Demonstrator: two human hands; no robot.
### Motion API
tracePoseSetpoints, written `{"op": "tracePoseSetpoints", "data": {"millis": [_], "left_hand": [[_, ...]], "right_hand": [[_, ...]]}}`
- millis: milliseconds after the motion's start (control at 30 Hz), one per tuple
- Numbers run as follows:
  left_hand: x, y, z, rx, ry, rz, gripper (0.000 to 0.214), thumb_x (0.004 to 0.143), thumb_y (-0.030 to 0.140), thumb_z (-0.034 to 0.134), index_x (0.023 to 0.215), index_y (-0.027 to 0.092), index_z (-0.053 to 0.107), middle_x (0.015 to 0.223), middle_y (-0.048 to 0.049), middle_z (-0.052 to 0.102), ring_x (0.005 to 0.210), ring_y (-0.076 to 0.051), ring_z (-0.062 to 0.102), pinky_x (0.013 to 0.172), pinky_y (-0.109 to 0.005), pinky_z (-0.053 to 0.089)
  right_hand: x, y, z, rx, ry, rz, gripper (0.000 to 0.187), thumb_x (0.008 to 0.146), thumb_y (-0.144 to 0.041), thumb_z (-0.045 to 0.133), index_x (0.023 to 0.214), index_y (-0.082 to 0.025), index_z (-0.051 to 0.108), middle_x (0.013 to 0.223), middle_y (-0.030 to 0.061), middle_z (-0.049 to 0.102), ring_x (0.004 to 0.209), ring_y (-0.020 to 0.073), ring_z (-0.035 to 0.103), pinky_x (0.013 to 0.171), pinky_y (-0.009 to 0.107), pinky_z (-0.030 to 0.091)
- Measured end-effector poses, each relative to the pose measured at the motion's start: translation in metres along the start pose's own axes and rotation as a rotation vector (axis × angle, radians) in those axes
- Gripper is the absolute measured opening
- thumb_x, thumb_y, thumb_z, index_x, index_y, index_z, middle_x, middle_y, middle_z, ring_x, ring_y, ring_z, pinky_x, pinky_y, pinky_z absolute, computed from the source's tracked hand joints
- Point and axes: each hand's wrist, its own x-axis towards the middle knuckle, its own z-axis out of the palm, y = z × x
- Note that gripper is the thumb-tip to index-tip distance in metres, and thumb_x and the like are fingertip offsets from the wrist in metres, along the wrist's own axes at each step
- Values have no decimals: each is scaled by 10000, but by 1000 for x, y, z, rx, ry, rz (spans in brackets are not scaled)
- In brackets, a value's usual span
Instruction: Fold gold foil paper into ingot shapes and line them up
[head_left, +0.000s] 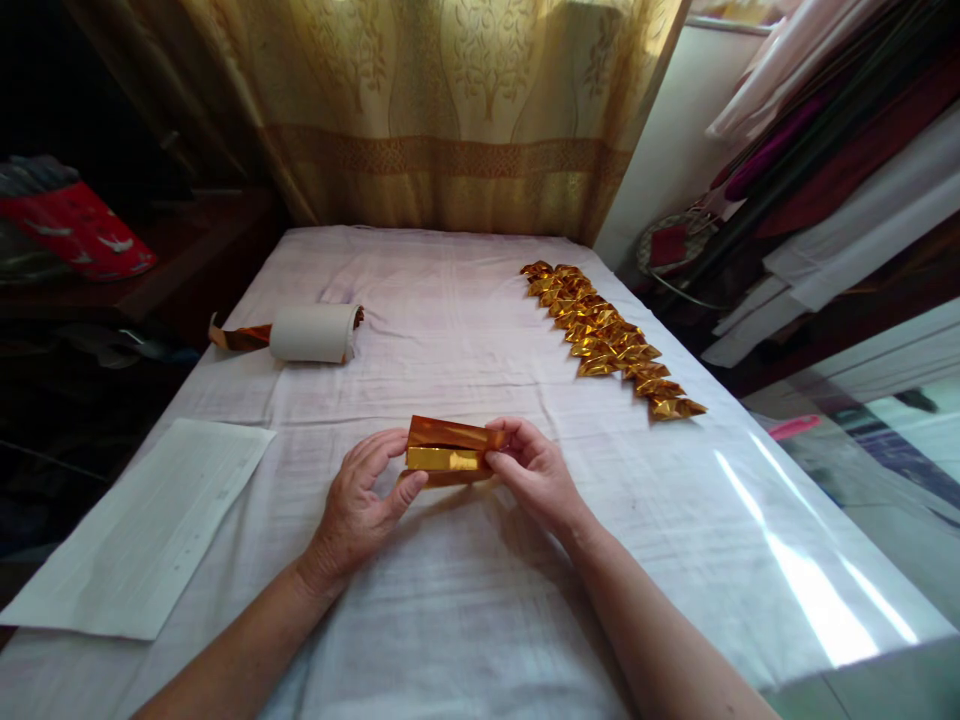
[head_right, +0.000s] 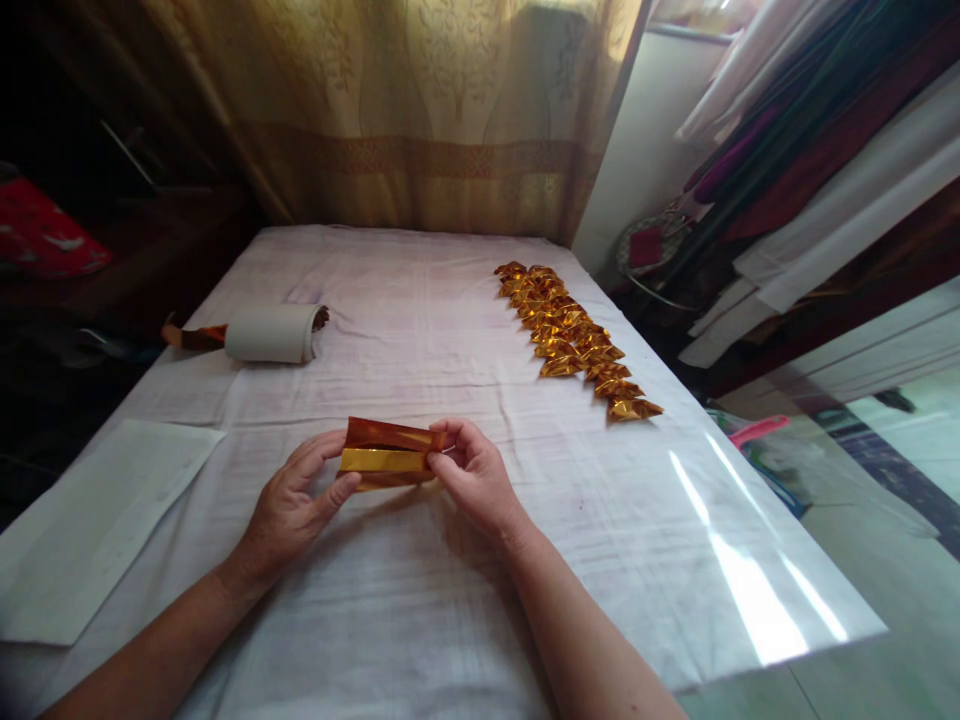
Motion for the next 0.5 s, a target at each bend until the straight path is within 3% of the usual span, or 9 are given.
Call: {"op": "tracePoseSetpoints", "data": {"millis": [100, 200, 333, 500], "left_hand": [[-1, 2, 2, -119, -26, -175, 336, 874, 495, 587, 936, 184, 699, 951, -68, 749, 911, -223, 701, 884, -355, 559], [-1, 4, 3, -258, -91, -299, 351, 861, 499, 587, 963, 177, 683, 946, -60, 750, 868, -212, 707, 816, -328, 577], [-2, 3, 3, -370, -86, -331, 405, 840, 488, 616, 1101, 179, 597, 1048, -87, 735, 951, -219, 706, 863, -343, 567], [-4, -2, 0, -354, -63, -328, 523, 877, 444, 576, 1317, 178, 483, 1092, -97, 733, 981, -206, 705, 902, -352, 557]], "right_hand": [[-1, -2, 4, 33, -27, 34, 293, 683, -329, 711, 936, -234, 599, 764, -31, 653, 604, 119, 590, 566, 235, 489], [-2, -2, 4, 51, -34, 57, 300, 683, -353, 723, 932, -227, 611, 771, -28, 654, 585, 111, 580, 546, 227, 478], [-1, 1, 3, 44, -28, 64, 293, 691, -351, 714, 939, -231, 614, 793, -20, 671, 611, 125, 595, 562, 239, 492], [1, 0, 3, 51, 0, 78, 292, 667, -321, 714, 926, -229, 616, 771, -28, 655, 614, 126, 592, 556, 236, 483]]}}
